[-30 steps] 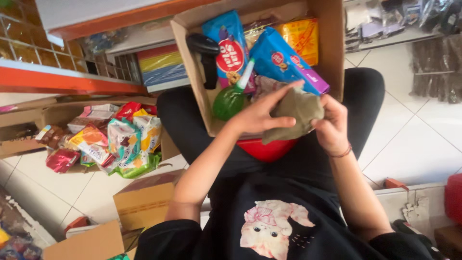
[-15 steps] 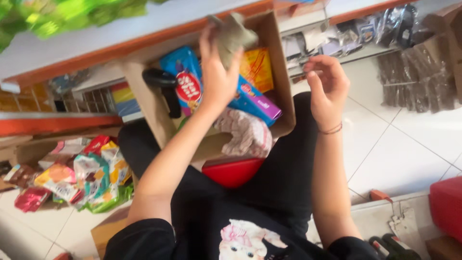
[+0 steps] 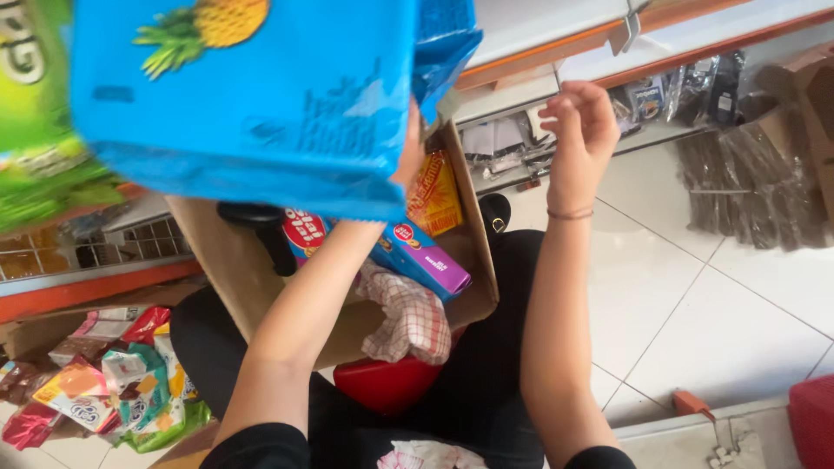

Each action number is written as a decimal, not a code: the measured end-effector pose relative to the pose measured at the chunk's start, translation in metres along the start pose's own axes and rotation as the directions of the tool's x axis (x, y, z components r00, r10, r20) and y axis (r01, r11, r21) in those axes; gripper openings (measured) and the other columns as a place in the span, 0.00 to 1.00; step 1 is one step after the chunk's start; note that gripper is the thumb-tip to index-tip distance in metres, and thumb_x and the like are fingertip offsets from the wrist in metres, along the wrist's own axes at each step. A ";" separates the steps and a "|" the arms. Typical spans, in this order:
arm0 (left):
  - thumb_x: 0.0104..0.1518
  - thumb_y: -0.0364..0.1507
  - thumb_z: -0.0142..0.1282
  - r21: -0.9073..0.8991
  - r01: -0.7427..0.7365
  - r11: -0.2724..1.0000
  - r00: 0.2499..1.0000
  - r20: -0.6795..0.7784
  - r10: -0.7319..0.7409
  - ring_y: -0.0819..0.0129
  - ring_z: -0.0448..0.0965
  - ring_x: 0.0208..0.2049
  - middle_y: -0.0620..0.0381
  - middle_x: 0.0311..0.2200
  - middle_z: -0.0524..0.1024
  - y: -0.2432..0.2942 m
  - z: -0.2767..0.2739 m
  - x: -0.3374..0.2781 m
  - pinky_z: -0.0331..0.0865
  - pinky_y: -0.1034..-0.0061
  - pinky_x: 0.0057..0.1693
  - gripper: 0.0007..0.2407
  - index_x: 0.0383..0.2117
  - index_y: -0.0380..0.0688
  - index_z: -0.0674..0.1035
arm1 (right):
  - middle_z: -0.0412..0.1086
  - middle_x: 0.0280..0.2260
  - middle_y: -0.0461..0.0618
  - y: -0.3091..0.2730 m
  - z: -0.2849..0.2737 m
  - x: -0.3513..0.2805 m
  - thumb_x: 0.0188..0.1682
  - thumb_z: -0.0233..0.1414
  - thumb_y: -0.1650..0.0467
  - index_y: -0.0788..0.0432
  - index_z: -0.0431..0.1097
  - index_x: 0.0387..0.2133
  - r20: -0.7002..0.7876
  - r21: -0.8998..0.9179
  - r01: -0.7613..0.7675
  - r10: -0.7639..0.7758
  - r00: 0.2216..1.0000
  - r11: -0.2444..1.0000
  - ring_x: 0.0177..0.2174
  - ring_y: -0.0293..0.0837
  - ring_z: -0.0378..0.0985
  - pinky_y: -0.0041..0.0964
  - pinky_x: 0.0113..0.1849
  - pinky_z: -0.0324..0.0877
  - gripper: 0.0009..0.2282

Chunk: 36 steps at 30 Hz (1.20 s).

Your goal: The person scans various snack packages with a handheld scanner, wipes individual items using a cloth and a spray bottle, and then organizes the packages on store shelves.

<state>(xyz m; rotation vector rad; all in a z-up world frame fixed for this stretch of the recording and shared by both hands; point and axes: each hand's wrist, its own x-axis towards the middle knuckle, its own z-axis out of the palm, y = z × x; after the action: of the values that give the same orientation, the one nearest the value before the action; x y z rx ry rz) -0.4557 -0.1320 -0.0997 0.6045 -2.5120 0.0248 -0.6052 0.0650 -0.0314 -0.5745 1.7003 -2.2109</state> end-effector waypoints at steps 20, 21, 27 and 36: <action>0.68 0.22 0.51 -0.060 -0.291 0.955 0.943 0.150 0.297 0.46 0.72 0.62 0.37 0.63 0.69 0.078 0.027 0.082 0.63 0.56 0.70 0.16 0.62 0.40 0.72 | 0.67 0.32 0.44 0.076 -0.053 0.018 0.57 0.48 0.77 0.64 0.68 0.45 -0.392 0.113 0.047 0.001 0.920 0.993 0.30 0.35 0.70 0.29 0.35 0.71 0.07; 0.68 0.22 0.51 -0.056 -0.288 0.956 0.944 0.150 0.293 0.46 0.72 0.62 0.37 0.63 0.69 0.069 0.017 0.072 0.63 0.56 0.70 0.16 0.62 0.40 0.72 | 0.67 0.32 0.44 0.076 -0.056 0.019 0.57 0.48 0.77 0.64 0.68 0.45 -0.387 0.115 0.046 0.002 0.922 0.992 0.30 0.35 0.70 0.29 0.35 0.71 0.07; 0.70 0.24 0.53 0.019 -0.317 0.948 0.946 0.081 0.314 0.44 0.73 0.62 0.36 0.61 0.69 0.079 0.041 0.083 0.65 0.57 0.70 0.14 0.61 0.40 0.74 | 0.66 0.29 0.44 0.080 -0.053 0.023 0.57 0.48 0.75 0.63 0.68 0.45 -0.413 0.247 -0.005 0.110 0.904 0.969 0.28 0.35 0.69 0.30 0.33 0.69 0.06; 0.65 0.24 0.52 -0.171 -0.399 0.901 0.913 0.014 0.407 0.41 0.64 0.67 0.30 0.65 0.63 0.139 0.061 0.122 0.58 0.54 0.72 0.18 0.62 0.33 0.73 | 0.66 0.29 0.44 0.074 -0.048 0.025 0.57 0.48 0.75 0.64 0.68 0.45 -0.424 0.210 0.014 0.078 0.902 0.978 0.29 0.34 0.68 0.30 0.34 0.68 0.06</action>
<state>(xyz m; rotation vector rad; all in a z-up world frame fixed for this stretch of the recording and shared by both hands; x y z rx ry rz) -0.6366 -0.0665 -0.0730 0.0089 -2.6111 -0.0449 -0.6506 0.0752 -0.1101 0.0033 1.6124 -2.5901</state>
